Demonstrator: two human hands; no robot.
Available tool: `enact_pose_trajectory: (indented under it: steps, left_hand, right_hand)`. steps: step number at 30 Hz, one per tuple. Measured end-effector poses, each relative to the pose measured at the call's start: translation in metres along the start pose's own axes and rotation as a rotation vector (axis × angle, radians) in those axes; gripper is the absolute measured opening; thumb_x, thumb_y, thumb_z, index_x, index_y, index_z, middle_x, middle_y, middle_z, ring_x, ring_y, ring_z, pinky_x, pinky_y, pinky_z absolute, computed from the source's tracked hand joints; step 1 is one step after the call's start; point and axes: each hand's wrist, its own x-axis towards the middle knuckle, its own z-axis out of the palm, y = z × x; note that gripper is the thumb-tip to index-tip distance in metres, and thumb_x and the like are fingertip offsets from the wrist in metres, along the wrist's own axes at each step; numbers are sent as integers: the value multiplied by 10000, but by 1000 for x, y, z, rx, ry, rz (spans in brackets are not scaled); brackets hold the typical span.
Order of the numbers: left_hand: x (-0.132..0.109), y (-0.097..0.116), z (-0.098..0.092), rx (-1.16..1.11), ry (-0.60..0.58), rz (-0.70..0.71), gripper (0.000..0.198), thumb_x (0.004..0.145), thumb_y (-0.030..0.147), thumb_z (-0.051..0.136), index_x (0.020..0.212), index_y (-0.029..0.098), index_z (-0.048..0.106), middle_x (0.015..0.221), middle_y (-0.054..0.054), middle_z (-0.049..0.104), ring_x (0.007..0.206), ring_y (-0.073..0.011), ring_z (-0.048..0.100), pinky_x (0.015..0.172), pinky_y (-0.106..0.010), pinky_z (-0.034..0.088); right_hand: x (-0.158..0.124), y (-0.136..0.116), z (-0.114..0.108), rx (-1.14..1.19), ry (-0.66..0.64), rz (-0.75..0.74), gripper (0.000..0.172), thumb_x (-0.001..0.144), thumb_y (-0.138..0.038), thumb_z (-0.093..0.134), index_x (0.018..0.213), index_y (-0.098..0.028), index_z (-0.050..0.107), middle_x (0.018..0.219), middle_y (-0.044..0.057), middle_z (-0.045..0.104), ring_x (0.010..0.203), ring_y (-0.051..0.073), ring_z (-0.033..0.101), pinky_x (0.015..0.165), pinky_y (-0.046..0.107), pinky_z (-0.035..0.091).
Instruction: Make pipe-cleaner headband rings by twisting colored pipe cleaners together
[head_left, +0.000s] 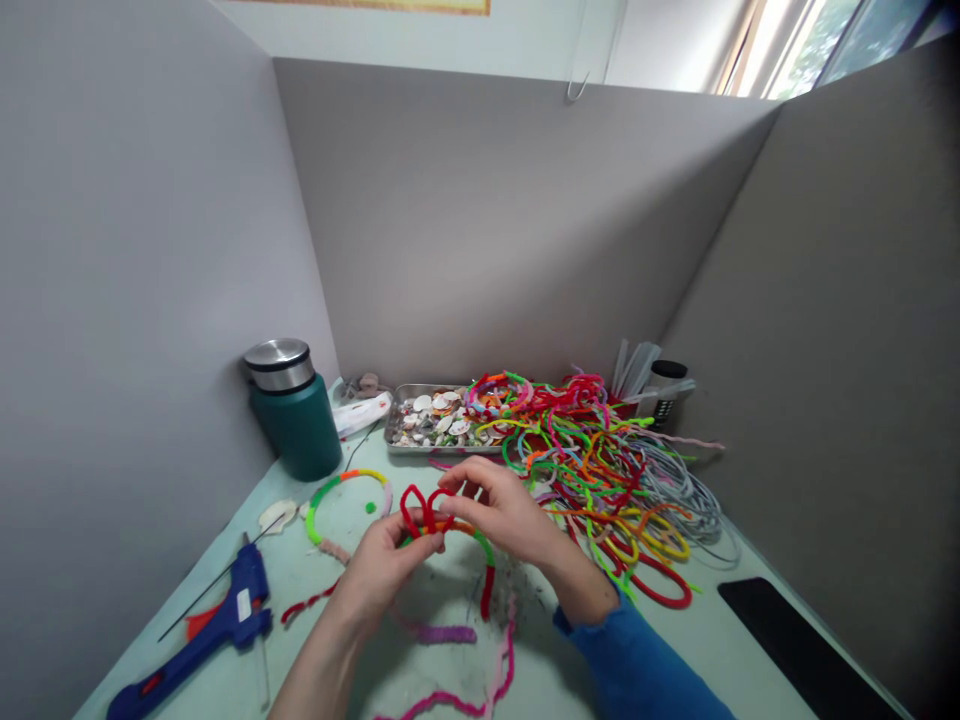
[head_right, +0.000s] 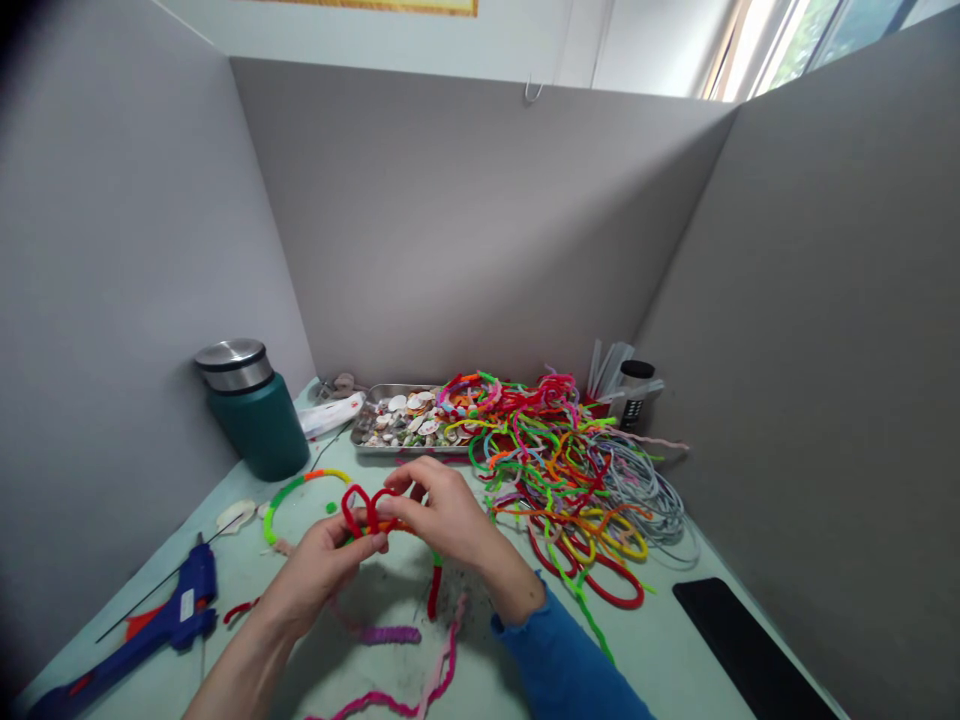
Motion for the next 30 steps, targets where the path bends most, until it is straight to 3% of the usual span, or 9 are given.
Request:
enact_pose_trajectory:
  steps: [3,7,11,14,19,24,27,30]
  left_hand:
    - [0,1,1,-34,0,0,232,630,331,712,754,141,660,720,-24,657,622,-135,537,536,-205,354]
    - [1,-2,0,-73,22,44,271,647,322,717,846,148,658,803,-35,661,671,-128,545,568,-198,378]
    - [2,-7,-3,-35,0,6,301,716,432,640,793,141,631,622,26,572,403,-37,318,393,-175,190]
    - [3,-7,-4,-11,-27,11,328,718,456,627,719,128,622,544,48,508,377,-26,240,385,-180,149]
    - [4,-4,-3,-3,-2,22,294,667,392,683,813,136,681,580,25,586,412,-53,362,428,-191,261]
    - [5,-4,-2,70,52,83,258,635,333,705,807,142,716,704,-28,686,595,-146,546,574,-245,396]
    - [5,-5,-3,105,19,150,231,670,318,679,827,153,718,796,-45,711,710,-188,588,667,-278,426]
    - [4,-6,-4,153,-9,201,237,703,343,653,822,147,713,784,-48,705,720,-196,590,659,-283,431]
  right_hand:
    - [0,6,-3,-90,-115,3,86,733,-234,667,795,-175,660,765,-17,606,686,104,520,587,199,358]
    - [0,11,-1,-120,-108,-2,69,766,-217,634,720,-167,642,675,-33,574,647,94,486,559,196,318]
    - [-1,11,2,-98,-54,-10,128,780,-232,626,678,-157,615,639,-40,528,612,83,459,539,192,298]
    - [-1,10,3,-96,-11,-10,155,779,-238,632,658,-148,596,632,-41,508,598,77,451,538,190,295]
    - [0,7,5,-110,-25,-19,142,773,-217,634,656,-147,596,639,-36,521,602,81,449,545,194,297]
    - [0,5,7,-137,-12,-32,129,761,-204,638,653,-149,595,663,-30,532,627,87,446,571,203,305]
    - [0,7,8,-48,-39,33,143,770,-232,623,659,-150,586,636,-37,513,603,84,435,547,200,303]
    - [1,9,5,130,-156,131,173,753,-283,640,670,-144,578,587,-50,475,560,76,413,502,192,293]
